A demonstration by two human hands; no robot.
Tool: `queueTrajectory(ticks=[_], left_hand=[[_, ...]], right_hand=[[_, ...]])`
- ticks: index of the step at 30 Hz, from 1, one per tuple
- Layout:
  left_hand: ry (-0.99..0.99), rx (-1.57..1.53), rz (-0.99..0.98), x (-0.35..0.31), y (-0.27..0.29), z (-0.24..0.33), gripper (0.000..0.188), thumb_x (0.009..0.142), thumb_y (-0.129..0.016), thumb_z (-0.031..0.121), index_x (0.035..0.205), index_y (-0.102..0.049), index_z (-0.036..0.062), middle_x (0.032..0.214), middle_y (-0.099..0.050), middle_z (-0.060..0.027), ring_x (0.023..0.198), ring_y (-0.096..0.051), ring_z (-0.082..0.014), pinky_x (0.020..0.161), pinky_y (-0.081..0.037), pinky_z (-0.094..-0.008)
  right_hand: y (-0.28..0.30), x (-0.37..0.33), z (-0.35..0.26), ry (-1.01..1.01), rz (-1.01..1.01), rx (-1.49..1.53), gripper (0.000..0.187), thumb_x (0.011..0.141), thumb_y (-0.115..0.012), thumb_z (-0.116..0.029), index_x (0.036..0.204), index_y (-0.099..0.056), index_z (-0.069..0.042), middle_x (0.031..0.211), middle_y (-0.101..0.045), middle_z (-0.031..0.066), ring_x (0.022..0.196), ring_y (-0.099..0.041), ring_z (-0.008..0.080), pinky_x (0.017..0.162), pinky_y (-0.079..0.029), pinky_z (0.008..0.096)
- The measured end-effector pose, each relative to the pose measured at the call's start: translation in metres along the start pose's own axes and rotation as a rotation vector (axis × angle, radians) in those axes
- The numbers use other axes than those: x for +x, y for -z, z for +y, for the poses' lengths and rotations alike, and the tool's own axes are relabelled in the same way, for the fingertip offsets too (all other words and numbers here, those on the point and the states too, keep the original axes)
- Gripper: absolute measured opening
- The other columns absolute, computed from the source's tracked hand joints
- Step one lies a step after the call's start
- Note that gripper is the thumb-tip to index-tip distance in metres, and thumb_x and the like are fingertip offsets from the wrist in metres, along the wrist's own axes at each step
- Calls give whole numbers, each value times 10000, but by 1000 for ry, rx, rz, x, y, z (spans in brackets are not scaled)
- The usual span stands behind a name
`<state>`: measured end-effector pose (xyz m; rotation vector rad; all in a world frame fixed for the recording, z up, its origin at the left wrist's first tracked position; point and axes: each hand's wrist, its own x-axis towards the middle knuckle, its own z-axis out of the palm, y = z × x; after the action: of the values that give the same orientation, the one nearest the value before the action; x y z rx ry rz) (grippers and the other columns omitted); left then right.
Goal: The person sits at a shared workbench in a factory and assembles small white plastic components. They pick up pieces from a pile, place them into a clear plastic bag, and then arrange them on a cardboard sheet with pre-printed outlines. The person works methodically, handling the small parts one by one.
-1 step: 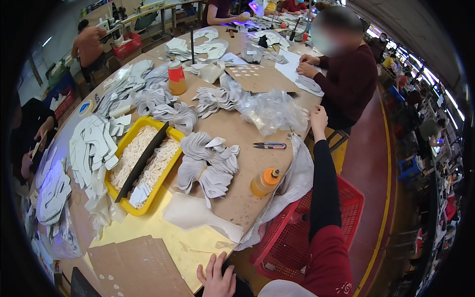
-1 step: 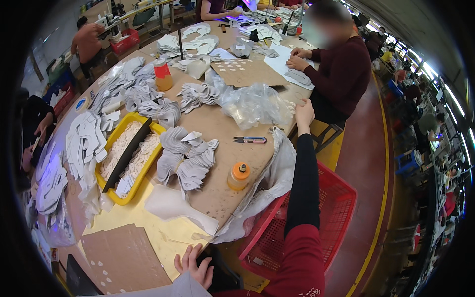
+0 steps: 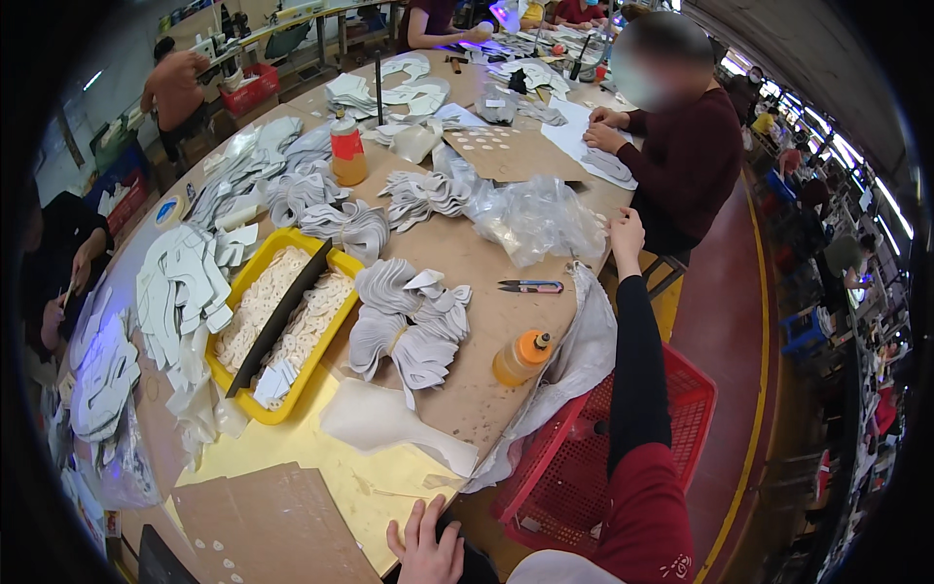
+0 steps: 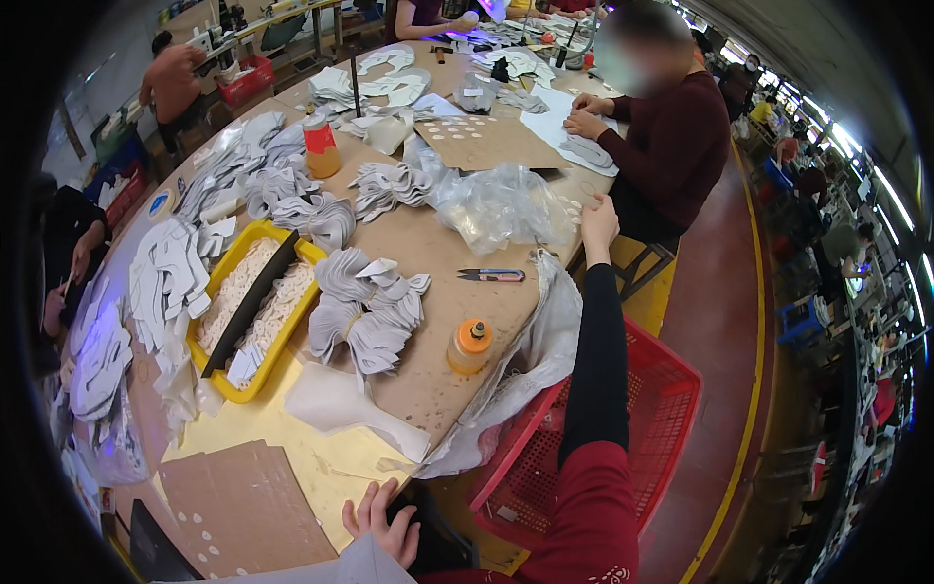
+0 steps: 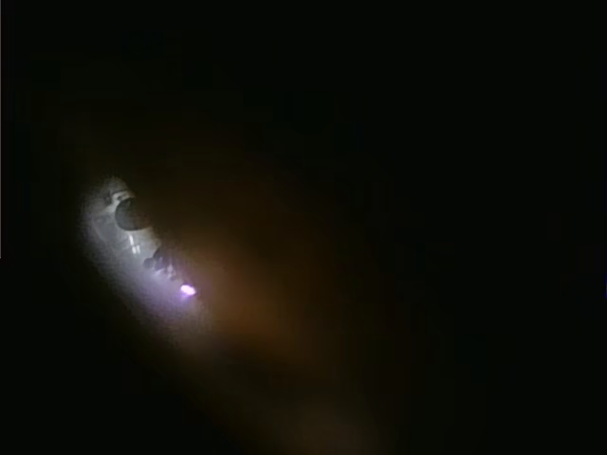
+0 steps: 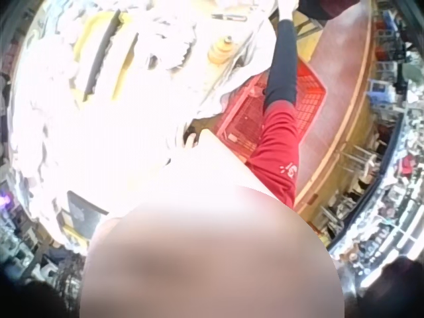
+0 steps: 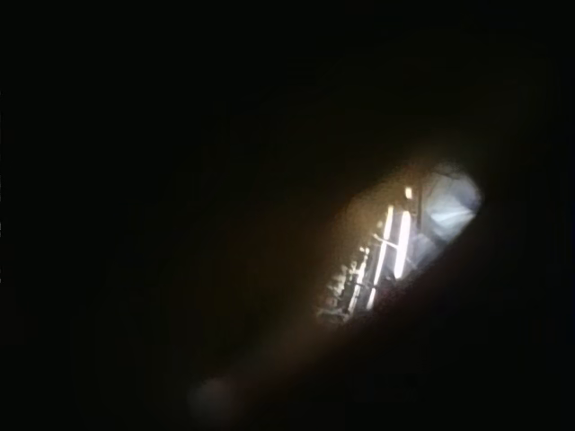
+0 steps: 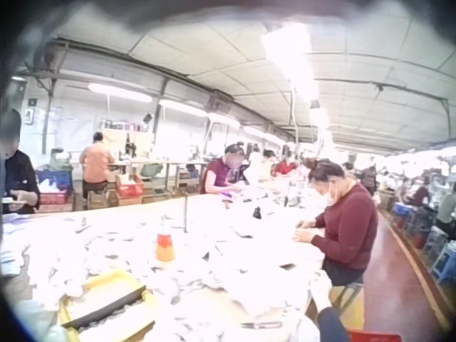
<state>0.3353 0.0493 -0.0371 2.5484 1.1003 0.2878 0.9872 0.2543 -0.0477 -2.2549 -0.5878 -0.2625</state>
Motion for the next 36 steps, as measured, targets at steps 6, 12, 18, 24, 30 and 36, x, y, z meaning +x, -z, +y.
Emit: queueTrajectory(ticks=[6, 12, 18, 24, 30, 36], left_hand=[[2, -30, -11, 8, 3, 1, 295, 807, -759, 239, 1092, -699, 184, 1536, -440, -101, 1461, -341, -347, 1131, -165, -657], [-6, -119, -105, 15, 21, 7, 334, 843, -741, 229, 1162, -663, 166, 1583, -364, -119, 1495, -267, -368, 1139, -129, -670], [-106, -364, -86, 18, 45, 5, 368, 870, -732, 252, 1225, -652, 195, 1587, -355, -157, 1499, -270, -412, 1161, -100, -678], [-295, -472, -49, -15, 80, 11, 329, 950, -680, 247, 1277, -650, 213, 1585, -359, -175, 1510, -246, -428, 1198, -105, -647], [-245, -611, 111, -68, 127, -25, 348, 881, -765, 153, 1223, -699, 167, 1563, -410, -172, 1506, -261, -437, 1210, -168, -610], [20, -463, 513, -136, 186, -94, 308, 815, -764, 33, 1113, -709, 87, 1426, -553, -184, 1398, -458, -417, 1161, -358, -509]], right_hand=[[17, -8, -23, 84, 230, 196, 428, 909, -694, -214, 1310, -581, -116, 1151, -679, 117, 1050, -656, 315, 932, -490, 450], [118, -46, -128, 148, 496, 541, 658, 945, -708, -228, 1487, -370, -77, 1368, -481, 209, 1248, -496, 321, 1082, -382, 431], [301, -198, -250, 508, -250, 1448, 698, 1058, -499, -362, 1606, -122, -154, 1571, -250, 317, 1344, -489, 443, 1214, -246, 486], [430, -353, -309, -330, -1447, 1995, 821, 964, -495, -514, 1590, -93, -165, 1589, -109, 166, 1308, -541, 357, 1126, -345, 552], [431, -424, -344, 823, -1484, 1665, 762, 948, -556, -453, 1551, -194, -160, 1567, -187, 190, 1289, -547, 363, 1110, -363, 525], [408, -467, -369, 981, -1598, 1699, 705, 931, -616, -391, 1513, -295, -156, 1544, -266, 215, 1270, -553, 369, 1094, -381, 498]])
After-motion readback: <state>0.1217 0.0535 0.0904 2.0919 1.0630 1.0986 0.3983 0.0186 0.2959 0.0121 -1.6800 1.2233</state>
